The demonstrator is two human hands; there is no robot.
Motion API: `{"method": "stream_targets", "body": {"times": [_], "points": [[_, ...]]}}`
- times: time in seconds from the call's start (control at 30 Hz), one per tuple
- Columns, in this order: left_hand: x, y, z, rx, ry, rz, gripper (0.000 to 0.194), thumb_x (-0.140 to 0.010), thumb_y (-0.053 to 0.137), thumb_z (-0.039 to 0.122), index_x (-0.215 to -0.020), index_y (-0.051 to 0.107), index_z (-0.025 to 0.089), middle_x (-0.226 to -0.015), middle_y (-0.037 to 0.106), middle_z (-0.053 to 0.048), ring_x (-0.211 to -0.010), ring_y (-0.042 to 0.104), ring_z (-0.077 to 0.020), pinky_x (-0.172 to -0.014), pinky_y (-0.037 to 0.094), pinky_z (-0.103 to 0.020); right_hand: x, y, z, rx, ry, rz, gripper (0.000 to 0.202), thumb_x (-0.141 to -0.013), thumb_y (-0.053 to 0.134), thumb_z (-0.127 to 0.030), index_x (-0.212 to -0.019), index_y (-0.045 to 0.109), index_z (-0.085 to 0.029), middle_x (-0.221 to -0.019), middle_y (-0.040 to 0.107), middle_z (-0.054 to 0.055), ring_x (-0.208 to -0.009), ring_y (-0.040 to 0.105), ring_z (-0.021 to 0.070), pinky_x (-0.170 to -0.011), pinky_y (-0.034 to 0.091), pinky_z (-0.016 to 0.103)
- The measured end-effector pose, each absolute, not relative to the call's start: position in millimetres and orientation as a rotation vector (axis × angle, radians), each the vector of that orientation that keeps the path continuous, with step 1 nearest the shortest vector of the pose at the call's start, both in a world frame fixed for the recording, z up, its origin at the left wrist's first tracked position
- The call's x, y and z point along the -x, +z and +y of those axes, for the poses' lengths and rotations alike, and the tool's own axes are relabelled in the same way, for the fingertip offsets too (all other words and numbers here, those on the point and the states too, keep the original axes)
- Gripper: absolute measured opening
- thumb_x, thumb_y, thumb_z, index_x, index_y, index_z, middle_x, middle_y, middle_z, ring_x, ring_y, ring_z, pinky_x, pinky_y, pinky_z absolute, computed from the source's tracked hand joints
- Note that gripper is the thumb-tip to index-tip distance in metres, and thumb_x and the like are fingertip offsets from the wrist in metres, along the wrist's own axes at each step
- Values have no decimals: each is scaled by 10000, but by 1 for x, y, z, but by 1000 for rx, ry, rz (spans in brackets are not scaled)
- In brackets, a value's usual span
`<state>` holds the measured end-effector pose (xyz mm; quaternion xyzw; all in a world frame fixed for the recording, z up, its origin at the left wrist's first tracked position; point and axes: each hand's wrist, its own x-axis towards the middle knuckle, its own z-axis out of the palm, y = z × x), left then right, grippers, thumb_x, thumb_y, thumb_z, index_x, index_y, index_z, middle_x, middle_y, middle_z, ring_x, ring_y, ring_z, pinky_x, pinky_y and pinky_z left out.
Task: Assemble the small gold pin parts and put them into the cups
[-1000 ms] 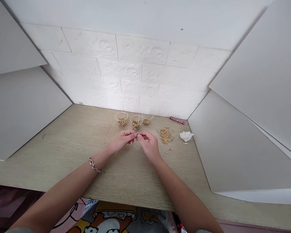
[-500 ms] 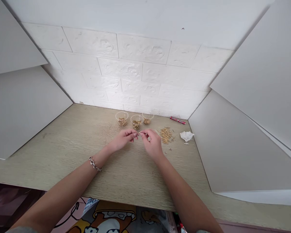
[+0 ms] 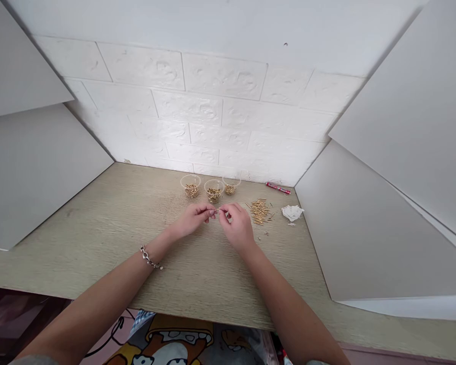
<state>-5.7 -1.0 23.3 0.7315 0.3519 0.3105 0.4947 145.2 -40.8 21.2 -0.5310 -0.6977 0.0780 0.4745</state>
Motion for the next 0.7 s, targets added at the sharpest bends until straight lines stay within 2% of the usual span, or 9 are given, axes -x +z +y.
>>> {"method": "stream_targets", "body": {"times": [0.2, 0.43, 0.7], "points": [[7, 24, -3, -1937, 771, 948, 243, -793, 391, 316, -780, 581, 166, -734, 577, -16, -621, 486, -109, -613, 378, -224, -147, 20, -39, 1314, 198, -1744, 143, -757, 444, -240, -726, 579, -201, -710, 574, 22, -607, 491, 132, -607, 377, 265], [9, 24, -2, -2228, 807, 940, 205, -792, 382, 192, -760, 584, 177, -773, 604, -22, -726, 529, -133, -703, 366, -232, -154, 16, -33, 1296, 225, -1884, 164, -767, 427, -209, -762, 590, -195, -723, 584, 29, -679, 506, 149, -638, 369, 267], [7, 20, -3, -2258, 779, 975, 207, -791, 377, 180, -769, 582, 167, -760, 613, -24, -717, 540, -134, -690, 383, -234, -153, 12, -33, 1269, 259, -1840, 158, -780, 425, -207, -759, 580, -182, -742, 592, 29, -700, 519, 143, -641, 379, 251]]}}
